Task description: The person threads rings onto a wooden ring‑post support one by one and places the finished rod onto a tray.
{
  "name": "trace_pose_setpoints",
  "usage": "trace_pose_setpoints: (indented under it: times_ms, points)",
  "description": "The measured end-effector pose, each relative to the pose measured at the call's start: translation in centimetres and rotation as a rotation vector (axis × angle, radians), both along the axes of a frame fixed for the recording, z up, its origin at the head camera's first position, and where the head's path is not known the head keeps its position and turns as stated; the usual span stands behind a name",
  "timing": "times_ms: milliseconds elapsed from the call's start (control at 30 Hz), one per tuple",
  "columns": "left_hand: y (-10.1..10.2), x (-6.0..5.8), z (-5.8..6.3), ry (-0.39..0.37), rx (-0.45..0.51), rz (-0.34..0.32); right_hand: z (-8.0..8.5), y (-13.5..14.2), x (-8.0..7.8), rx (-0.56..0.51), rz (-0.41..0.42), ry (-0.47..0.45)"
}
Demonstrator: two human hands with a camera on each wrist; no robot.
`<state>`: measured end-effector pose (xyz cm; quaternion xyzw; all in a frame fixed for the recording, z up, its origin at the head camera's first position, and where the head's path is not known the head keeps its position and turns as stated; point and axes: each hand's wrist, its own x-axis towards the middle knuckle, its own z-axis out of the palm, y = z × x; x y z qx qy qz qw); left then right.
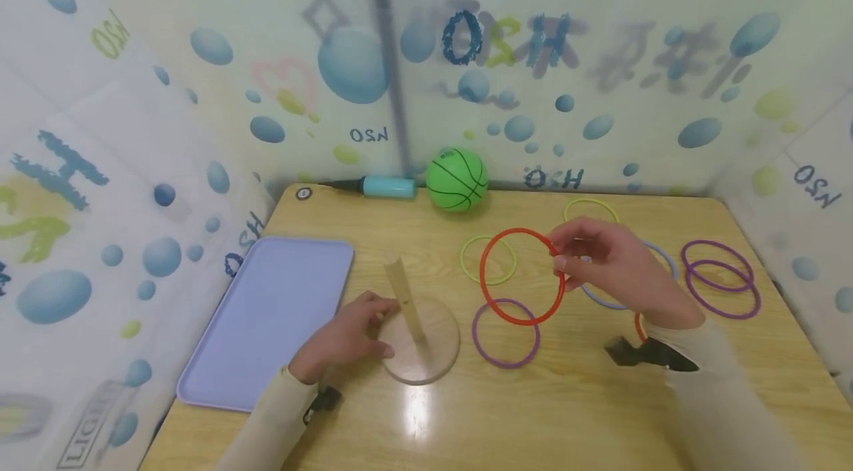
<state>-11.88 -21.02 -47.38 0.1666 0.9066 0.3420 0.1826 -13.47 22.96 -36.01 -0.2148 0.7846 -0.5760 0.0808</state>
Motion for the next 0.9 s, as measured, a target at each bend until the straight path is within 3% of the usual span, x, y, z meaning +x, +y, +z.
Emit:
trace_pose_setpoints:
  times_ms: [267,533,700,900]
  points:
    - [0.0,0.0,-0.3,-0.02,0.002,0.017,2.2,-3.6,0.0,-0.246,0.05,-0.048]
    - [0.0,-0.1,-0.2,-0.024,-0.028,0.01,2.7,-8.0,-0.4,-0.391,0.14,-0.097]
    - [0.0,-0.2,0.0,0.012,-0.036,-0.023,2.2,-10.7,-0.7,-0.429,0.146,-0.202]
    - [0.2,-0.1,0.1,-0.001,-0.022,0.006,0.7,-12.8,-0.9,-0.387,0.116,-0.287]
